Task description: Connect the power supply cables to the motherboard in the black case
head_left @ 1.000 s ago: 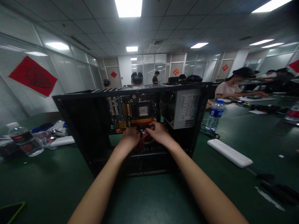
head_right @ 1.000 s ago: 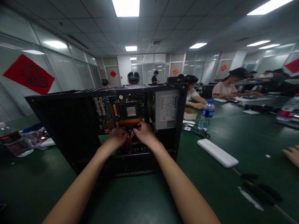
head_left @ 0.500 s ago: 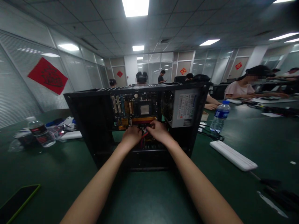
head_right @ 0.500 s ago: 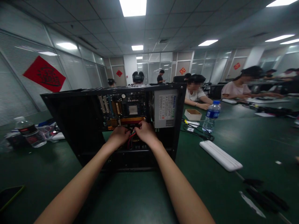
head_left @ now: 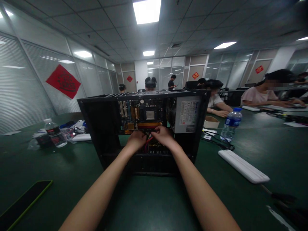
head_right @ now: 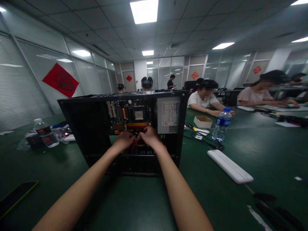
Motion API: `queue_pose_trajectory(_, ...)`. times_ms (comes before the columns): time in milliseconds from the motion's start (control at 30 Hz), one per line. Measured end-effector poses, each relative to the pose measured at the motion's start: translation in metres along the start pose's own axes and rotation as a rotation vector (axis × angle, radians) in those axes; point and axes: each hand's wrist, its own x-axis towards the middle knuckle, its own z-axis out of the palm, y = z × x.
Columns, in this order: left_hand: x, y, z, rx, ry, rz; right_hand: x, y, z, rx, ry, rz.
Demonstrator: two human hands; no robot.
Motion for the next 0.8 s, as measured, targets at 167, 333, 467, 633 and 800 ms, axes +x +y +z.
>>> queue_pose_trajectory(167, 0.0, 0.003, -0.001, 0.043, -0.01, 0.008, -0.003, -0.003, -0.001, -0.02, 0.01, 0.008)
queue_pose_trajectory(333, -0.003, 0.008, -0.002, 0.082, 0.013, -0.012, -0.001, -0.001, 0.002, -0.028, 0.022, 0.01)
queue_pose_trajectory(467, 0.0, 0.009, -0.004, 0.088, 0.004, -0.02, 0.001, 0.002, 0.004, -0.063, 0.028, -0.007)
queue_pose_trajectory(633, 0.007, 0.019, -0.002, 0.125, 0.013, -0.057, 0.0, 0.001, 0.004, -0.14, 0.027, -0.01)
queue_pose_trajectory(800, 0.004, 0.028, 0.002, 0.184, 0.04, -0.082, 0.0, 0.001, 0.005, -0.246, 0.001, -0.028)
